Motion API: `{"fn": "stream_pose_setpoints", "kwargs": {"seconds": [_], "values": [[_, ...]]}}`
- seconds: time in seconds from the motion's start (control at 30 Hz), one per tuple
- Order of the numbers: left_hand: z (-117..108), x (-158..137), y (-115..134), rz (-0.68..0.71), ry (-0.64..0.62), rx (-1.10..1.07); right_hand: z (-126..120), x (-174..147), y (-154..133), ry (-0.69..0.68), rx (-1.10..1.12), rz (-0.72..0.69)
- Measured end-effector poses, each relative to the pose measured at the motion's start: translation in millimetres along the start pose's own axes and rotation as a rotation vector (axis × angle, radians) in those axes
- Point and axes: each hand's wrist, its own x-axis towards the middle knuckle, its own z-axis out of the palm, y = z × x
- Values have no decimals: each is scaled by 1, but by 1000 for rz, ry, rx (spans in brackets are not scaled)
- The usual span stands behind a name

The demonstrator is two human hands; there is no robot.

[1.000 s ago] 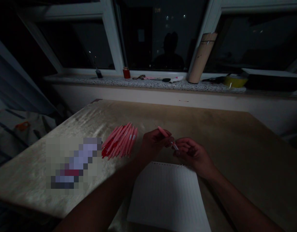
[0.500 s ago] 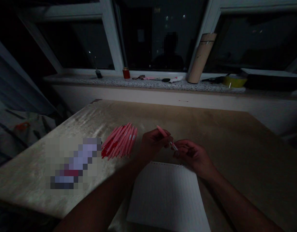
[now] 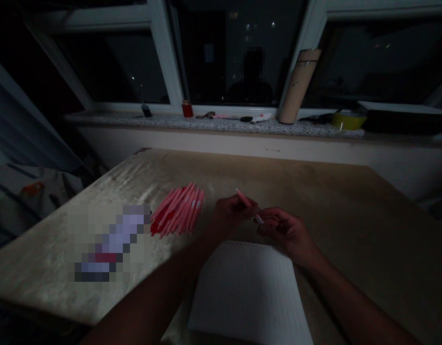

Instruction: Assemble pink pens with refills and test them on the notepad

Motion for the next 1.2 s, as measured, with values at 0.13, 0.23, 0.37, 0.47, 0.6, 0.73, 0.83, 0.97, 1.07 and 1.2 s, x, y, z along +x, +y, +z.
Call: {"fn": "stream_pose_setpoints", "kwargs": {"seconds": [0.13,0.23,0.37,0.47,0.6,0.73,0.83,0.97,1.07,1.2], "values": [[1,0,1,16,-18,-36,2,0,-2,15,4,1],[1,-1,0,20,-33,-33,3,0,-5,14,29,15],[1,0,-4,-31,-61,-77,4,-1,-6,3,62,5],[1,0,-7,-49,-84,-132,4,-2,-5,18,66,-4],[1,0,-9,-38,-108,-169,3,-3,-2,15,82,-38],[2,-1,-11,-27,-95,-166,5,-3,-1,13,86,-45],[3,-2,-11,-29,-86,-150,5,-3,-1,12,71,-18],[2,0,-9,-4,-80,-119,5,-2,-2,-1,93,-19],[0,1,-7,2,-47,-50,3,-1,-2,20,68,-10],[-1,2,-3,23,0,-11,-1,1,-1,13,26,15]]}}
